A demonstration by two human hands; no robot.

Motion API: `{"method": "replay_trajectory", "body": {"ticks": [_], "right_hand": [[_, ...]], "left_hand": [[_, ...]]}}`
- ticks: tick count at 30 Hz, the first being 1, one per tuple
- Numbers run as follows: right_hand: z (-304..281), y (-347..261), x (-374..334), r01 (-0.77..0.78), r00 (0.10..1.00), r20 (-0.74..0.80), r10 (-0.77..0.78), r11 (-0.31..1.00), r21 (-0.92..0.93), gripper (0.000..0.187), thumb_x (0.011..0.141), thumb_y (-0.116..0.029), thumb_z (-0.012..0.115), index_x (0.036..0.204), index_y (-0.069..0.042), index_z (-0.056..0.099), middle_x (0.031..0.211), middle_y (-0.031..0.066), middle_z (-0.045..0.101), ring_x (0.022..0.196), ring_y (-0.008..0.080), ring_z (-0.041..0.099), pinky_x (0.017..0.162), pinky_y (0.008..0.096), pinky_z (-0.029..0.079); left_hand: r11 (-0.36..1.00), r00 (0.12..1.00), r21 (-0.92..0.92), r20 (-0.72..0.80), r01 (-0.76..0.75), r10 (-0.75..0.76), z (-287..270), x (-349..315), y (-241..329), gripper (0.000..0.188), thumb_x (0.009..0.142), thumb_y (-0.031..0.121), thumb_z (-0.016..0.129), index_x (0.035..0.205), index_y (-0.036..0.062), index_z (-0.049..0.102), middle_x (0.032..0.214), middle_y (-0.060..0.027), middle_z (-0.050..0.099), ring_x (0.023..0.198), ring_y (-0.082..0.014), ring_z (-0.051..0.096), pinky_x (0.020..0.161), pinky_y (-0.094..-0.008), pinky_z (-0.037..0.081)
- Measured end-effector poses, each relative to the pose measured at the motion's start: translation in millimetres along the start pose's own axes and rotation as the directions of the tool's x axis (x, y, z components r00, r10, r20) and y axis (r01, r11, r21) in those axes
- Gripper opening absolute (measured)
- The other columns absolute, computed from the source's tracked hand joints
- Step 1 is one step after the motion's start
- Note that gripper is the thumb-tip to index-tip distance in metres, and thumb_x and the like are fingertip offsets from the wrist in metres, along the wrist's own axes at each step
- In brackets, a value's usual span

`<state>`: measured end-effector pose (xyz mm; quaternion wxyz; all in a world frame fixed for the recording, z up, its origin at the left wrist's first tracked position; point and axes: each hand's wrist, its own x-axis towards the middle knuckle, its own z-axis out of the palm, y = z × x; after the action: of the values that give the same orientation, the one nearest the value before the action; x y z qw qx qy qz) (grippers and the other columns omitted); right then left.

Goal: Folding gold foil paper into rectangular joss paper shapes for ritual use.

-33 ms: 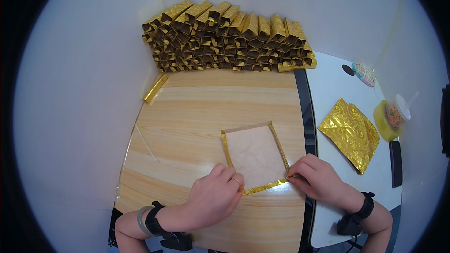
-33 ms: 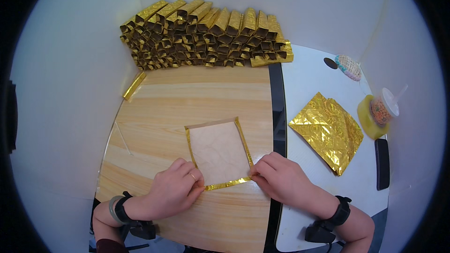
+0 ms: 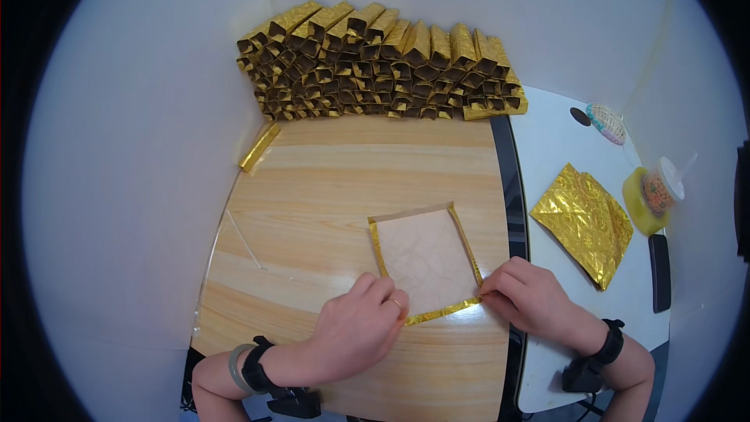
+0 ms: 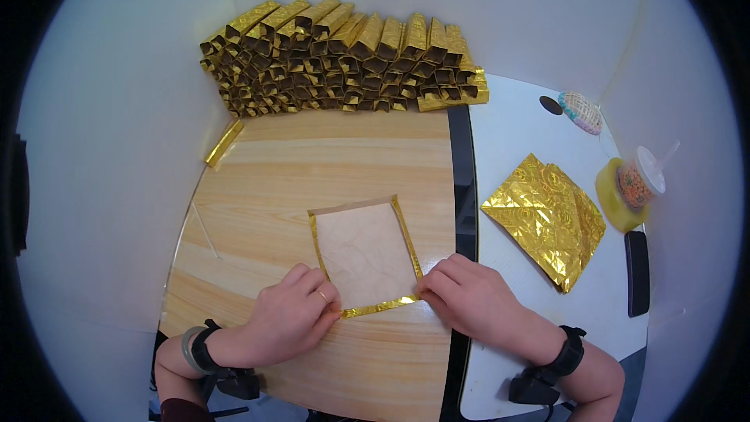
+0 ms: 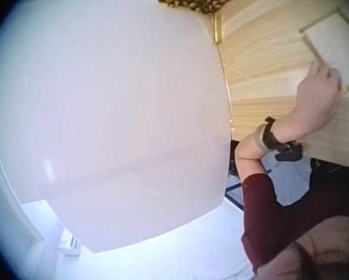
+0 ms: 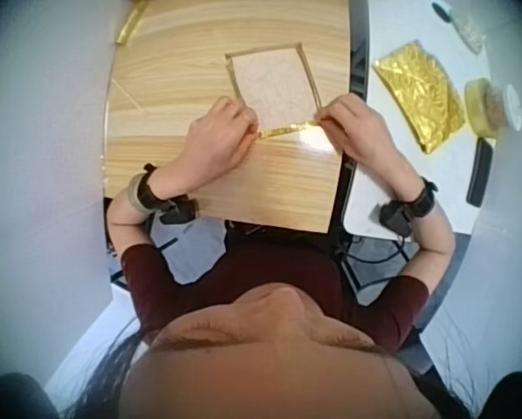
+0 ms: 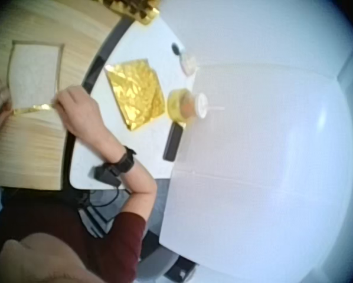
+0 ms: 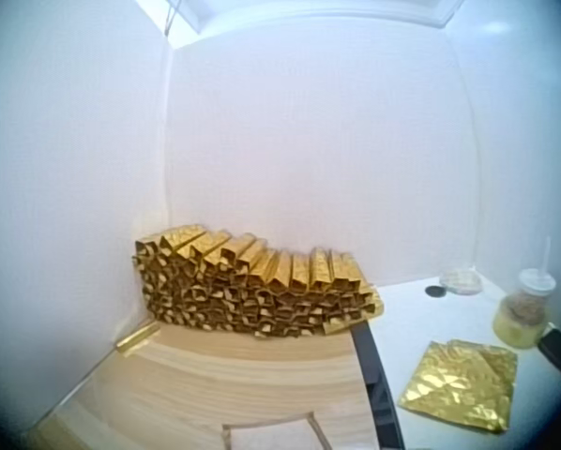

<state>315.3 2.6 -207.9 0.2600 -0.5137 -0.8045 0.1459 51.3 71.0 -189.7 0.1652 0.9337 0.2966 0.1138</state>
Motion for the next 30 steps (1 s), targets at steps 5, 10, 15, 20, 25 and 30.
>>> {"method": "replay_trajectory", "body": {"ticks": [5, 10, 15, 20, 25, 30], "right_hand": [[-7.9, 4.2, 3.1, 0.255, 0.967, 0.062, -0.248, 0.911, -0.323, 0.020, 0.074, -0.011, 0.065, 0.094, -0.008, 0.063, 0.089, 0.0030, 0.060, 0.084, 0.0192, 0.060, 0.065, 0.0288, 0.051], [-10.9, -6.0, 2.7, 0.445, 0.895, 0.183, -0.406, 0.793, -0.416, 0.036, 0.072, -0.012, 0.062, 0.106, 0.000, 0.064, 0.092, 0.0029, 0.058, 0.089, 0.0170, 0.059, 0.076, 0.0269, 0.051], [-13.2, -21.5, -4.3, 0.410, 0.908, 0.284, -0.308, 0.787, -0.461, 0.046, 0.075, -0.011, 0.061, 0.117, 0.006, 0.061, 0.096, 0.0047, 0.054, 0.098, 0.0182, 0.056, 0.084, 0.0276, 0.050], [-9.4, -30.2, -8.5, 0.330, 0.940, 0.256, -0.225, 0.788, -0.520, 0.047, 0.078, -0.011, 0.059, 0.122, 0.005, 0.058, 0.096, 0.0043, 0.052, 0.097, 0.0183, 0.054, 0.085, 0.0276, 0.046], [-6.0, -40.7, -5.9, 0.294, 0.946, 0.273, -0.173, 0.810, -0.507, 0.050, 0.080, -0.012, 0.057, 0.128, 0.002, 0.055, 0.096, 0.0039, 0.053, 0.097, 0.0172, 0.053, 0.082, 0.0270, 0.043], [-11.1, -33.4, -11.6, 0.272, 0.951, 0.271, -0.146, 0.810, -0.520, 0.048, 0.081, -0.012, 0.056, 0.127, 0.002, 0.055, 0.099, 0.0044, 0.054, 0.100, 0.0168, 0.054, 0.084, 0.0280, 0.043]], "left_hand": [[0.987, 0.984, 0.053, 0.102, -0.154, 0.148, -0.1, 3.1, 1.4, 0.030, 0.081, 0.011, 0.061, 0.111, 0.0166, 0.065, 0.091, -0.0040, 0.051, 0.084, -0.0205, 0.055, 0.062, -0.0303, 0.049], [0.925, 0.942, 0.193, 0.142, -0.327, 0.304, 6.5, 0.9, -1.9, 0.049, 0.080, 0.012, 0.061, 0.128, 0.0235, 0.060, 0.085, -0.0038, 0.047, 0.079, -0.0187, 0.052, 0.062, -0.0276, 0.049], [0.910, 0.940, 0.237, 0.092, -0.341, 0.329, 5.6, -3.5, 3.5, 0.041, 0.079, 0.010, 0.063, 0.121, 0.0125, 0.064, 0.083, -0.0044, 0.047, 0.079, -0.0185, 0.052, 0.060, -0.0272, 0.048], [0.901, 0.941, 0.274, 0.060, -0.337, 0.333, 5.0, -9.7, 6.2, 0.036, 0.079, 0.009, 0.063, 0.114, -0.0009, 0.063, 0.082, -0.0051, 0.047, 0.080, -0.0187, 0.053, 0.059, -0.0274, 0.048], [0.892, 0.922, 0.239, 0.049, -0.383, 0.383, 5.0, -4.3, 4.2, 0.039, 0.081, 0.009, 0.060, 0.118, -0.0033, 0.060, 0.083, -0.0054, 0.048, 0.081, -0.0187, 0.052, 0.061, -0.0260, 0.048], [0.886, 0.932, 0.290, 0.089, -0.362, 0.351, -0.1, -12.7, 5.5, 0.040, 0.078, 0.008, 0.060, 0.116, -0.0054, 0.060, 0.083, -0.0051, 0.049, 0.081, -0.0189, 0.052, 0.061, -0.0264, 0.048]]}}
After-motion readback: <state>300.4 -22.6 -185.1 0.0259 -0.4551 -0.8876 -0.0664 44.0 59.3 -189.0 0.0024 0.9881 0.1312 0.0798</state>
